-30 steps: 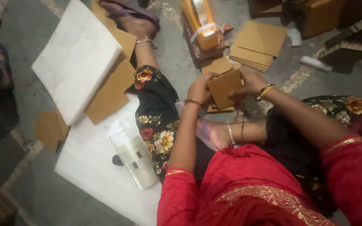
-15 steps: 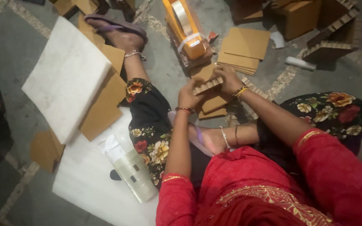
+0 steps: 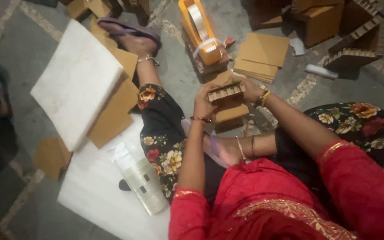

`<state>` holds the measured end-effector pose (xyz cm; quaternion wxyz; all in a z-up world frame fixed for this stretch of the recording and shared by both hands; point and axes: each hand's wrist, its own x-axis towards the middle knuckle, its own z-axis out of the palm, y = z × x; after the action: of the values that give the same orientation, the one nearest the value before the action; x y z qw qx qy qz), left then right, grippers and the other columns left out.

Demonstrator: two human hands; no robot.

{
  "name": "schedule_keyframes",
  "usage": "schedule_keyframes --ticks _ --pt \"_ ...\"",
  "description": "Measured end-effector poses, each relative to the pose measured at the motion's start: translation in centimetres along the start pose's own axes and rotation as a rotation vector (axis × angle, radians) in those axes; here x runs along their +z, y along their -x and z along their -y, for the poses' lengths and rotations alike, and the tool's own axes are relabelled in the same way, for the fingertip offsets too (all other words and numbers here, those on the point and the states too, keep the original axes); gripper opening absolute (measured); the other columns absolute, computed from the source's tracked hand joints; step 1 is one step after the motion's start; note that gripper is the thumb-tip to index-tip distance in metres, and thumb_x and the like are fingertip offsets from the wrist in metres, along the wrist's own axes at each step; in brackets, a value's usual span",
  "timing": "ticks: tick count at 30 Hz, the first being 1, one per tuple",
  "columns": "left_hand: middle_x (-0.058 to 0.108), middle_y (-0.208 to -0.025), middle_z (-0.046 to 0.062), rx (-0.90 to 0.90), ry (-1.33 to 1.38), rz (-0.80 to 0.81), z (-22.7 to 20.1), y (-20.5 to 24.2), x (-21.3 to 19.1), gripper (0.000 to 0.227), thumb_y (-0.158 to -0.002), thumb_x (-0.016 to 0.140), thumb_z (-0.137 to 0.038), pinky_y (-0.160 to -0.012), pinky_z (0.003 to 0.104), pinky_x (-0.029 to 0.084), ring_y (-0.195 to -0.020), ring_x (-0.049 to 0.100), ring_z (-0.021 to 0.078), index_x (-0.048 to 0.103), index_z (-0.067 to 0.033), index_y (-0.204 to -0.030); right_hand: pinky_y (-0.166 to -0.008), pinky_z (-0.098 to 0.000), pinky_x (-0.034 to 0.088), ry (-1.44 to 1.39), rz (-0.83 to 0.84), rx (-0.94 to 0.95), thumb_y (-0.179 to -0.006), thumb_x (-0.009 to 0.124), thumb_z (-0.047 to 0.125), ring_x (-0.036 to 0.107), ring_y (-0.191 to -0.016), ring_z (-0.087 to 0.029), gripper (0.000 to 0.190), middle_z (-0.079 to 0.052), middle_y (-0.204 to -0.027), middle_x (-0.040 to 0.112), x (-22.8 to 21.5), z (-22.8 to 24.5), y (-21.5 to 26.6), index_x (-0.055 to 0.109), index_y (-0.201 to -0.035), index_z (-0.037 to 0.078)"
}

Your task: The person sits on the floor and assembles small cardboard boxes by folding the flaps and securing them with clear adhesive tape. They repeatedly pick up flat cardboard pieces, fold them into box shapes, and use a tape dispenser to seal the edges.

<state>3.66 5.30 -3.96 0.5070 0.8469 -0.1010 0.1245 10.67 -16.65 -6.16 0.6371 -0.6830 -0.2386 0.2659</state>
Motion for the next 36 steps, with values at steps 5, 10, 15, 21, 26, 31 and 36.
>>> schedule_keyframes --ticks 5,10,15,21,26,31,36 --pt "0.075 -0.105 0.011 -0.274 -0.257 0.024 -0.8 -0.5 -0.7 0.032 -0.081 0.08 -0.012 -0.082 0.043 0.057 -0.097 0.07 0.0349 0.074 -0.02 -0.112 -0.093 -0.0334 0.053 0.417 -0.097 -0.067 -0.082 0.083 0.011 0.065 -0.107 -0.017 0.04 -0.005 -0.112 0.067 -0.1 -0.2 -0.6 0.063 -0.117 0.01" --pt "0.074 -0.111 0.008 -0.328 -0.243 0.012 0.0 -1.6 -0.6 0.048 -0.071 0.074 -0.003 -0.086 0.042 0.056 -0.099 0.07 0.0328 0.072 -0.0225 -0.115 -0.091 -0.0286 0.058 -0.206 -0.385 -0.041 -0.101 0.071 0.028 0.067 -0.106 -0.013 0.043 -0.006 -0.119 0.068 -2.2 4.3 -6.7 0.058 -0.137 0.008" --pt "0.075 -0.114 0.006 -0.325 -0.175 -0.027 -1.2 -0.9 -0.4 0.053 -0.071 0.071 0.001 -0.089 0.04 0.057 -0.104 0.071 0.0301 0.073 -0.026 -0.117 -0.063 -0.0281 0.049 0.356 -0.479 0.122 -0.098 0.072 0.03 0.064 -0.074 -0.014 0.03 -0.005 -0.089 0.071 -1.8 10.1 -12.9 0.075 -0.114 0.005" --pt "0.072 -0.118 0.006 -0.284 -0.213 -0.042 -1.0 -1.7 -0.3 0.055 -0.071 0.075 -0.001 -0.088 0.042 0.055 -0.105 0.068 0.0324 0.068 -0.0246 -0.12 -0.069 -0.0239 0.049 0.011 -0.538 0.085 -0.1 0.069 0.03 0.062 -0.082 -0.006 0.026 0.002 -0.091 0.071 2.2 11.0 -3.4 0.076 -0.102 0.005" --pt "0.074 -0.11 0.005 -0.407 -0.188 0.043 -2.5 -2.6 -1.1 0.052 -0.071 0.077 -0.002 -0.084 0.042 0.057 -0.101 0.07 0.0316 0.07 -0.0273 -0.115 -0.058 -0.0281 0.049 0.15 -0.537 0.393 -0.092 0.076 0.04 0.061 -0.065 -0.008 0.038 0.0 -0.076 0.07 5.3 5.9 3.5 0.075 -0.089 0.002" --pt "0.072 -0.11 0.01 -0.313 -0.15 -0.015 -1.1 -2.5 -0.6 0.056 -0.069 0.077 -0.001 -0.084 0.044 0.056 -0.099 0.069 0.0349 0.068 -0.0233 -0.12 -0.058 -0.0322 0.056 0.531 -0.396 0.549 -0.082 0.081 0.046 0.071 -0.061 -0.016 0.039 -0.005 -0.072 0.075 1.6 3.3 -1.1 0.077 -0.089 0.008" --pt "0.074 -0.111 0.01 -0.314 -0.207 0.059 -0.4 -2.3 -0.3 0.052 -0.077 0.065 0.003 -0.085 0.044 0.056 -0.098 0.071 0.0341 0.071 -0.0244 -0.121 -0.076 -0.045 0.055 1.173 -0.509 0.396 -0.077 0.086 0.038 0.07 -0.093 -0.034 0.039 -0.013 -0.101 0.074 1.3 5.4 -0.8 0.076 -0.105 0.013"
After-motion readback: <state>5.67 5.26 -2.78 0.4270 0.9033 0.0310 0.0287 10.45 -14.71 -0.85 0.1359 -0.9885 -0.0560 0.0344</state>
